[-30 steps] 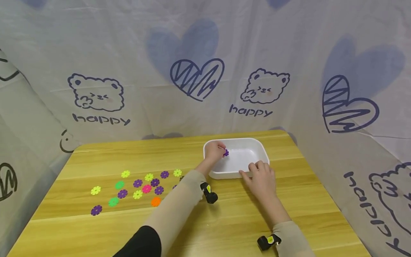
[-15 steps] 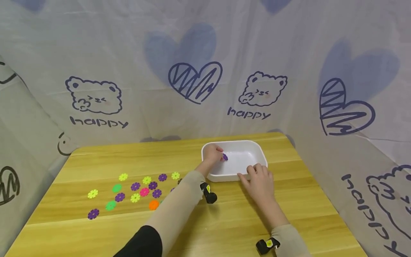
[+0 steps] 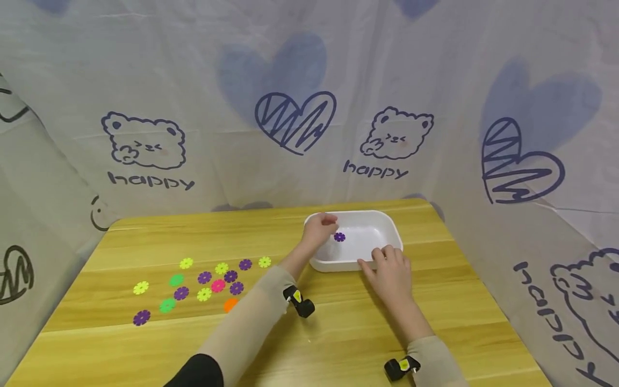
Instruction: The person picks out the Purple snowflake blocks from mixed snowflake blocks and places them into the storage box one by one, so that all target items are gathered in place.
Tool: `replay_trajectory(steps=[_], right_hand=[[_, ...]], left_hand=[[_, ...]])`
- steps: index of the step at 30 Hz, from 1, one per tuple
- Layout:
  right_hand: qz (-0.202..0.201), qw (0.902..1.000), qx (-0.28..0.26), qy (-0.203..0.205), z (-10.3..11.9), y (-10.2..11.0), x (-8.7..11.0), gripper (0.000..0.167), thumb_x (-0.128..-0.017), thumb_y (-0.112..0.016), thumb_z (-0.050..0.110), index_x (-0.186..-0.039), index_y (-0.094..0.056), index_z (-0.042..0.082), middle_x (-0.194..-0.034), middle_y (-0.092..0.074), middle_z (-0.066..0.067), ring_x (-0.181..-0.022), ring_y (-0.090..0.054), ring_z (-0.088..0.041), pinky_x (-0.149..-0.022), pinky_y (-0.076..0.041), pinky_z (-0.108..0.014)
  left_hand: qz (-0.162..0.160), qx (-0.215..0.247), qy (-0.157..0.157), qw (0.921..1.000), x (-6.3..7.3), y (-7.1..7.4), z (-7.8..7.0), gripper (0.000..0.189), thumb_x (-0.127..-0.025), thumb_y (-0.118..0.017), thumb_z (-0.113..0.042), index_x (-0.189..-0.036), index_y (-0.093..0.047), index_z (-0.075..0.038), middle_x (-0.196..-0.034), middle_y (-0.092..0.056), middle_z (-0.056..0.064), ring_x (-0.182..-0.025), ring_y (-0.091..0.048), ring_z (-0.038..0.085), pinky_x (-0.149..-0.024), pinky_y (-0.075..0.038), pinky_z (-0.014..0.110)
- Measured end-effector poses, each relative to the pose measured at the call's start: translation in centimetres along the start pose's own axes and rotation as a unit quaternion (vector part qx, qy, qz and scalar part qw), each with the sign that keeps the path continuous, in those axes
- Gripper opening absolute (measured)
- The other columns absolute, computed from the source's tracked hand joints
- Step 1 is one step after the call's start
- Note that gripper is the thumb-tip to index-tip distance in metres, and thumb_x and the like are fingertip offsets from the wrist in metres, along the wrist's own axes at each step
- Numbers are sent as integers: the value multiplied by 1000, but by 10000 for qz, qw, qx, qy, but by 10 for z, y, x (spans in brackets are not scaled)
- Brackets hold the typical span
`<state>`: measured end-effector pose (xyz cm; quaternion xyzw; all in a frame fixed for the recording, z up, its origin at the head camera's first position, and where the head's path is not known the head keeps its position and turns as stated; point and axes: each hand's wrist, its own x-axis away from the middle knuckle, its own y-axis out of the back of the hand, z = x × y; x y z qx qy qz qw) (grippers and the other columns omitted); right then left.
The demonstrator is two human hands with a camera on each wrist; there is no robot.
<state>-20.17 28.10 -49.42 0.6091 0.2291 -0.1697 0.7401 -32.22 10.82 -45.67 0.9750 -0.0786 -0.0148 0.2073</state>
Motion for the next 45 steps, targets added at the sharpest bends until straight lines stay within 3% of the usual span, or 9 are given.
replay_trajectory(steps=[5,11,20,29,35,40,45], right_hand=[[3,10000,-8,-10,0,-1,1,40,-82,-74,45,-89,-62,7,-87,-56,-11,-83,-53,-32,-67,-45,-47],[17,10000,-39,-43,1,-1,1,41,-83,-73,45,-90,-61,6,-88,-55,-12,-85,-52,-34,-67,-44,-48],[-271,9996,-76,89,0,-4,3,39,-80,-76,41,-86,-60,6,-86,-55,-13,-83,-54,-36,-66,-45,-50],[-287,9994,-143,119,1,-4,3,39,-80,-76,40,-88,-60,5,-88,-56,-13,-83,-54,-36,-66,-45,-49],[-313,9994,-126,122,1,-4,4,39,-80,-77,38,-87,-61,4,-87,-57,-14,-82,-55,-36,-66,-45,-49],[-269,9995,-114,104,1,-3,4,39,-81,-75,40,-88,-61,5,-88,-56,-14,-82,-54,-36,-67,-46,-50],[-400,9990,-140,164,1,-3,4,39,-78,-78,38,-86,-60,4,-86,-56,-14,-81,-54,-36,-66,-46,-50]], left_hand=[[52,837,-85,9964,17,13,-10,25,-91,-66,-14,-114,-69,-5,-108,-71,9,-95,-68,18,-82,-57,26],[203,1442,-168,9892,39,30,-23,26,-93,-65,-18,-117,-67,-8,-114,-69,8,-98,-68,18,-84,-58,30],[276,2060,-182,9780,73,52,-20,23,-93,-65,-17,-115,-68,-9,-112,-69,10,-97,-68,16,-87,-58,36],[406,2102,-215,9766,103,82,-3,29,-95,-63,-20,-119,-63,-4,-117,-67,13,-96,-66,14,-96,-54,45],[503,1972,-196,9789,124,104,8,27,-94,-63,-18,-117,-64,-4,-116,-67,17,-94,-66,14,-92,-56,38],[693,1929,-78,9787,142,124,17,27,-96,-62,-20,-119,-64,-6,-117,-66,17,-98,-67,17,-95,-54,43],[662,1822,-118,9810,155,143,29,26,-96,-62,-21,-118,-64,-6,-115,-67,15,-101,-67,23,-95,-55,42]])
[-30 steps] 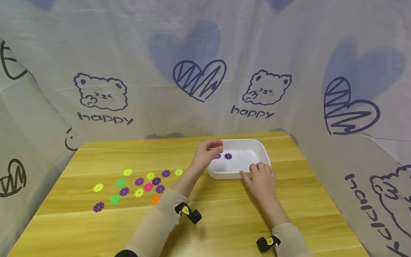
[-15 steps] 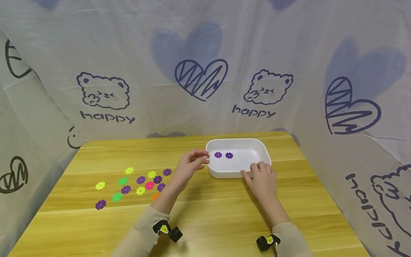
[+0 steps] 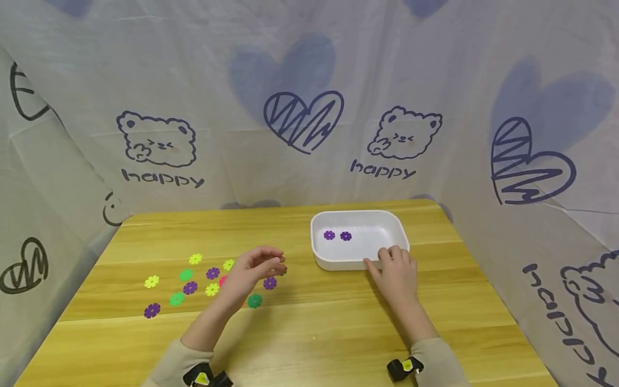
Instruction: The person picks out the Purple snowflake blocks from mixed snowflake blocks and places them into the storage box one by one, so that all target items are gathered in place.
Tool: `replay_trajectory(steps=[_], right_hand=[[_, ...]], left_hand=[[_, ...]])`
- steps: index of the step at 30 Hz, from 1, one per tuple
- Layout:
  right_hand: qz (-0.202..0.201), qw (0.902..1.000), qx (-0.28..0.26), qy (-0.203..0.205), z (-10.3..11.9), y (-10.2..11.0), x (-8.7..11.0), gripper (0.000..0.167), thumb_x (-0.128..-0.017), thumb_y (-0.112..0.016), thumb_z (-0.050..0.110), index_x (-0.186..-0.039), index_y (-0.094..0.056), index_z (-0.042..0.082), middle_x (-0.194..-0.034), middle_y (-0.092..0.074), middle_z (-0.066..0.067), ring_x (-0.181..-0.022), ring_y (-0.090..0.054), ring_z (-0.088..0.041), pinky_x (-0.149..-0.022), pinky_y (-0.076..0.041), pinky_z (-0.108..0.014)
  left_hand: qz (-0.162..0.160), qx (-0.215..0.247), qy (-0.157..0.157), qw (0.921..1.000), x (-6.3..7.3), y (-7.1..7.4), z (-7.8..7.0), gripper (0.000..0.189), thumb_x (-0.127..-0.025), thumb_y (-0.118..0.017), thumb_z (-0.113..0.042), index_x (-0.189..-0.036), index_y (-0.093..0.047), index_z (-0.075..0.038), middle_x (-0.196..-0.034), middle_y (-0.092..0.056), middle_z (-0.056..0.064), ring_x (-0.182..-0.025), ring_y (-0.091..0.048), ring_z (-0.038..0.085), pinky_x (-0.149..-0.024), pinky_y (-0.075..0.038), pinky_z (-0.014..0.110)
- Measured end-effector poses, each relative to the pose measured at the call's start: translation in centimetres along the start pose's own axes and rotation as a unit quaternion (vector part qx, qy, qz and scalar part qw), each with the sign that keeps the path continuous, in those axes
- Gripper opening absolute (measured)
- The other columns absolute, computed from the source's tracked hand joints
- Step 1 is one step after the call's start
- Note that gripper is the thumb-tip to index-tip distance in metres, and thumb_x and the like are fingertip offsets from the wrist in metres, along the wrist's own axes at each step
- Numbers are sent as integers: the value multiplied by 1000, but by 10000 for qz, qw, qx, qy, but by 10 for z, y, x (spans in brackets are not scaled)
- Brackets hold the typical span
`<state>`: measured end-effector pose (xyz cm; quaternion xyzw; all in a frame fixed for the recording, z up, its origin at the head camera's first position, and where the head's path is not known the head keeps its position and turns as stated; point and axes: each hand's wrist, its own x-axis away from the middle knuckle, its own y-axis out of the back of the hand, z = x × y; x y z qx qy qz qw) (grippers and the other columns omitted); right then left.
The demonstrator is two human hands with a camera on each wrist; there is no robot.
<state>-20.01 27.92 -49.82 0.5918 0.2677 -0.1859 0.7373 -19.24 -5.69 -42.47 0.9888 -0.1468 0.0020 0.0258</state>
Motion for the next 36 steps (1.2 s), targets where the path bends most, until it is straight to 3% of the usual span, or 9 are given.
replay_trajectory(steps=[7,12,18,24,30,36], right_hand=[[-7,10000,-63,1,0,1,4,39,-79,-77,38,-86,-61,4,-86,-57,-15,-79,-54,-36,-66,-46,-50],[-83,9999,-124,-16,0,2,6,38,-78,-77,37,-86,-61,4,-87,-57,-15,-81,-54,-38,-66,-46,-51],[-47,9999,-97,-41,1,2,6,38,-78,-77,38,-86,-61,5,-88,-58,-14,-82,-55,-37,-66,-45,-50],[-32,10000,-86,-25,1,2,4,38,-80,-77,38,-86,-60,5,-88,-57,-15,-82,-54,-37,-66,-45,-50],[110,9999,-63,-114,0,2,3,38,-81,-76,39,-87,-60,5,-89,-57,-15,-84,-54,-37,-68,-45,-50],[141,9998,-55,-87,1,1,1,38,-82,-75,40,-89,-62,5,-89,-58,-14,-85,-55,-36,-69,-46,-51]], left_hand=[[-306,-178,250,9991,27,33,9,26,-95,-63,-23,-117,-64,-9,-115,-67,13,-102,-67,20,-93,-55,38],[-476,-173,446,9977,46,54,16,32,-94,-63,-23,-121,-61,-5,-118,-65,14,-105,-66,25,-95,-55,37],[-847,-155,619,9944,71,81,23,40,-94,-63,-27,-125,-57,-2,-115,-67,4,-102,-66,17,-95,-54,36],[-1430,-240,613,9875,91,104,22,47,-96,-60,-33,-129,-54,0,-107,-68,-12,-99,-67,10,-89,-56,26],[-1769,1,546,9827,103,121,24,42,-97,-59,-31,-127,-55,-1,-103,-70,-15,-98,-67,7,-85,-56,22],[-2386,532,618,9677,113,141,32,30,-95,-62,-30,-120,-60,-12,-99,-71,-16,-94,-68,5,-82,-56,20]])
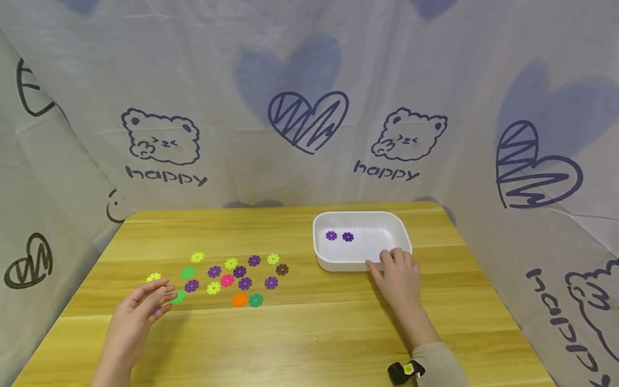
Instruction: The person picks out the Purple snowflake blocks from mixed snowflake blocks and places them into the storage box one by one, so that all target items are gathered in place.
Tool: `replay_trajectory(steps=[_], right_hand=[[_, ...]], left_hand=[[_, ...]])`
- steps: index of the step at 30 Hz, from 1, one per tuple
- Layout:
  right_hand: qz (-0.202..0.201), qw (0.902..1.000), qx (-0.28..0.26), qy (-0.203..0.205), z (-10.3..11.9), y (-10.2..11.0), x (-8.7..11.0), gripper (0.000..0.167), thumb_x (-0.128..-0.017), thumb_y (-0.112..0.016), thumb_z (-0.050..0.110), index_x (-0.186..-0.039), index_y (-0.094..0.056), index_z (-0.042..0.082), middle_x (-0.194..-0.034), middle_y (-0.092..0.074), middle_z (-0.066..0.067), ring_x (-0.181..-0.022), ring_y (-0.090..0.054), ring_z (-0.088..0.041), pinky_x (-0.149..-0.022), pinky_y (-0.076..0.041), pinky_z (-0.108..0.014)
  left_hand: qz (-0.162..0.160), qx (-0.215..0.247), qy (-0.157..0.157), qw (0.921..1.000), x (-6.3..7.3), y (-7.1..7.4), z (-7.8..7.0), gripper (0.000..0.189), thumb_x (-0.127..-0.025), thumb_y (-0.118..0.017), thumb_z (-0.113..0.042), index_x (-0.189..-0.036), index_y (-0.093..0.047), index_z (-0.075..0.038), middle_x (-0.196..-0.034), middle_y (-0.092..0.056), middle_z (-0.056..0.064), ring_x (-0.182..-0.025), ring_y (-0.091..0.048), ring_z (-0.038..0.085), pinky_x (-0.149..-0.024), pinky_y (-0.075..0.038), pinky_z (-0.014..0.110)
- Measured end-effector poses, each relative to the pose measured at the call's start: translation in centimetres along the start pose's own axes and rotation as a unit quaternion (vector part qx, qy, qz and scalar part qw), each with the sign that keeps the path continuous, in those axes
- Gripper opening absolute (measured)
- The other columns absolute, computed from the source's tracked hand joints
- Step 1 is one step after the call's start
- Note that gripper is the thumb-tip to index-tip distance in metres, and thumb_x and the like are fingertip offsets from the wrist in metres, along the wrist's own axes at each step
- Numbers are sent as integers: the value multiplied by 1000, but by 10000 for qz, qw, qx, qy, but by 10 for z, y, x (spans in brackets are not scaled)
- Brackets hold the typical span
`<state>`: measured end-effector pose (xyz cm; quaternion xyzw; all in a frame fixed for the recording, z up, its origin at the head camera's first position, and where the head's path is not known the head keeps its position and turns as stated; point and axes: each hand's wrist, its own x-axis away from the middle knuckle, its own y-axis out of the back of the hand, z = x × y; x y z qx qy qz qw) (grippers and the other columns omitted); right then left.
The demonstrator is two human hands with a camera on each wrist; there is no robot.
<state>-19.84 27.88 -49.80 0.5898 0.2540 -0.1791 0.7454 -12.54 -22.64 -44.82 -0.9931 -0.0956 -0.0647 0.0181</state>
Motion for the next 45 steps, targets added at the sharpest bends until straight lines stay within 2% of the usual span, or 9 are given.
replay_trajectory(steps=[6,14,20,23,26,31,34,39,45], right_hand=[[-71,10000,-10,21,1,0,-2,38,-81,-76,39,-88,-62,5,-88,-57,-15,-83,-54,-36,-68,-46,-50],[-57,10000,-15,10,0,1,-2,37,-81,-76,38,-87,-62,4,-89,-56,-15,-83,-53,-36,-68,-45,-50],[-165,9998,27,99,0,-1,0,38,-80,-76,39,-86,-62,5,-87,-57,-15,-80,-55,-37,-67,-46,-50],[-93,9999,18,42,2,-2,0,38,-81,-75,40,-87,-62,5,-89,-57,-15,-82,-55,-36,-68,-46,-50],[11,10000,-14,-81,2,-2,-1,38,-82,-75,40,-88,-62,6,-91,-57,-15,-85,-54,-36,-71,-46,-51],[-7,10000,8,-48,2,-3,-2,38,-82,-75,40,-88,-61,6,-90,-57,-15,-84,-54,-36,-69,-46,-50],[0,10000,-2,-38,1,-3,-1,38,-82,-75,40,-88,-61,5,-90,-57,-15,-84,-54,-36,-69,-45,-51],[24,10000,-37,-88,0,-2,0,37,-82,-74,39,-89,-62,5,-91,-57,-15,-85,-54,-37,-70,-46,-51],[105,9999,-50,-127,1,0,-1,37,-83,-74,40,-89,-62,5,-92,-57,-15,-86,-54,-37,-72,-45,-52]], left_hand=[[-520,632,41,9966,-7,22,11,19,-94,-65,-22,-112,-65,-17,-93,-73,-14,-87,-69,5,-78,-57,19],[-1394,661,538,9866,-21,38,26,24,-93,-67,-19,-116,-63,-13,-87,-72,-15,-80,-67,2,-71,-55,17],[-1872,-367,530,9802,-26,44,36,31,-94,-65,-19,-123,-60,-8,-82,-65,-27,-81,-60,-6,-68,-50,12],[-1877,-1147,362,9748,-26,47,43,36,-95,-63,-17,-128,-57,-5,-84,-60,-31,-81,-54,-10,-69,-46,7],[-1745,-2011,251,9636,-28,47,49,42,-94,-63,-15,-133,-54,-3,-102,-66,-16,-88,-52,-8,-72,-44,4],[-1163,-3153,230,9416,-30,47,54,52,-92,-64,-16,-139,-47,-1,-138,-53,24,-118,-55,32,-100,-47,37],[-824,-3367,180,9378,-31,47,54,56,-91,-65,-14,-140,-44,2,-141,-48,28,-128,-46,44,-108,-35,57],[-738,-3568,61,9312,-34,46,56,57,-87,-68,-11,-138,-47,1,-139,-51,26,-127,-47,45,-109,-30,60],[-907,-3527,-54,9313,-34,45,59,53,-86,-69,-6,-135,-50,1,-132,-57,26,-121,-52,45,-105,-34,60]])
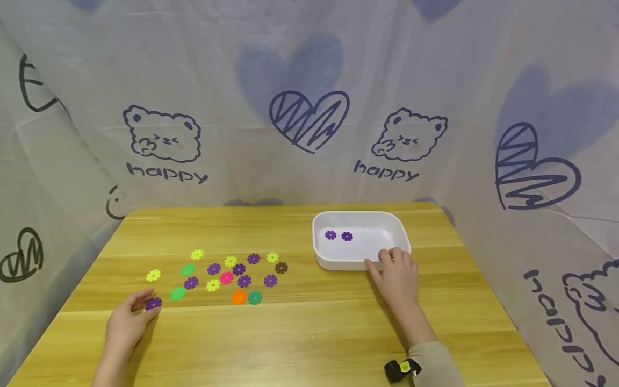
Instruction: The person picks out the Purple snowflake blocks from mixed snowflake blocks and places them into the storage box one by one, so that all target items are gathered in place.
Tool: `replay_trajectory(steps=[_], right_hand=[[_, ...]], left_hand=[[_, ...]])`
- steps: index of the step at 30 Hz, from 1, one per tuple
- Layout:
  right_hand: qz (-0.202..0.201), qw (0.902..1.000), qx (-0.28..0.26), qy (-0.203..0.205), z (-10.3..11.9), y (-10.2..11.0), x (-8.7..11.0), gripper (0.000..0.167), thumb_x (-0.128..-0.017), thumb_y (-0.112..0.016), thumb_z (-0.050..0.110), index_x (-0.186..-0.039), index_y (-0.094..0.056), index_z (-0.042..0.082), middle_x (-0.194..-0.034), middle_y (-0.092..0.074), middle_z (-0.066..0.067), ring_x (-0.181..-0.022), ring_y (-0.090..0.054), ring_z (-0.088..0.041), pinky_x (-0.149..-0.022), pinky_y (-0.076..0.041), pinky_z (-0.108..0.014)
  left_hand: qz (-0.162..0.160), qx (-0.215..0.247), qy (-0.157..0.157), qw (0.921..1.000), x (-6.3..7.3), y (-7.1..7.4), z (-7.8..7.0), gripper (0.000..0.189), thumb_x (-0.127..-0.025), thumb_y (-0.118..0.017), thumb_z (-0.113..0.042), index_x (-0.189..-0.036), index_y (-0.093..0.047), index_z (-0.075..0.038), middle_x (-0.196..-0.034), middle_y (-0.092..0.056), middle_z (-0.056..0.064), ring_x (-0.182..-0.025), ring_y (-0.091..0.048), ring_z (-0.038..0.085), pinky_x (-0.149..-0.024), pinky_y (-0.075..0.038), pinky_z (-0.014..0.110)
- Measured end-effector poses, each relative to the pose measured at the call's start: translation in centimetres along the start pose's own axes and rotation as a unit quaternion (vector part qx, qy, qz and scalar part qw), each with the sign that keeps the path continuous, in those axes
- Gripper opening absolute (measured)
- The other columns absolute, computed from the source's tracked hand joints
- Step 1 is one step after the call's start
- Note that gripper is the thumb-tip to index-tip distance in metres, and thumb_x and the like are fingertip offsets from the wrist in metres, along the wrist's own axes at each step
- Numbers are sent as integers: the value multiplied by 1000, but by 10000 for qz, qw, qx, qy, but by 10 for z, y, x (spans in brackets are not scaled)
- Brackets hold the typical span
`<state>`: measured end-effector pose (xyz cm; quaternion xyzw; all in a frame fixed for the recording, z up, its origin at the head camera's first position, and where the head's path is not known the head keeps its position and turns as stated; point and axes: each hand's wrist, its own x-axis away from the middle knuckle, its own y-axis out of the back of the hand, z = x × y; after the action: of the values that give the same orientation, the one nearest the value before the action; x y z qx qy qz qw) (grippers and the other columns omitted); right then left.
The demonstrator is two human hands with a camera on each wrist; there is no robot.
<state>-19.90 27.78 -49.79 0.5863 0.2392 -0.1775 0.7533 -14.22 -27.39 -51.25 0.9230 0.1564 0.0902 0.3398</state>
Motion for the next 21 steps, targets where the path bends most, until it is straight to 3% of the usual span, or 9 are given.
replay_trajectory(steps=[8,16,17,19,21], right_hand=[[-14,10000,-35,38,1,0,0,37,-82,-74,39,-88,-62,5,-92,-57,-15,-86,-54,-37,-72,-45,-52],[22,10000,-12,18,0,0,0,38,-83,-74,40,-90,-62,5,-93,-58,-15,-88,-54,-37,-73,-46,-53],[19,10000,-5,20,0,0,0,38,-83,-74,40,-89,-62,5,-93,-58,-15,-88,-54,-37,-73,-46,-53],[17,10000,21,24,0,0,0,38,-83,-74,39,-90,-62,5,-93,-57,-15,-88,-54,-37,-73,-46,-53],[15,10000,51,34,0,0,0,38,-83,-74,40,-90,-61,5,-93,-57,-15,-87,-54,-37,-72,-46,-52]], left_hand=[[36,23,-81,10000,3,0,-2,50,-87,-67,-3,-135,-51,0,-130,-57,26,-117,-53,43,-101,-37,58],[-188,16,-225,9996,5,-3,-3,44,-87,-64,2,-130,-57,-2,-123,-60,24,-113,-58,40,-98,-43,53],[-206,29,-253,9995,5,-3,-4,44,-87,-64,3,-130,-57,-2,-122,-61,24,-113,-58,40,-96,-46,50],[-245,74,-270,9993,5,-3,-4,43,-87,-64,4,-130,-57,-2,-121,-61,23,-111,-61,39,-89,-53,34],[-276,157,-231,9992,5,-4,-5,43,-87,-64,3,-130,-58,-4,-121,-62,21,-107,-64,34,-80,-52,17]])
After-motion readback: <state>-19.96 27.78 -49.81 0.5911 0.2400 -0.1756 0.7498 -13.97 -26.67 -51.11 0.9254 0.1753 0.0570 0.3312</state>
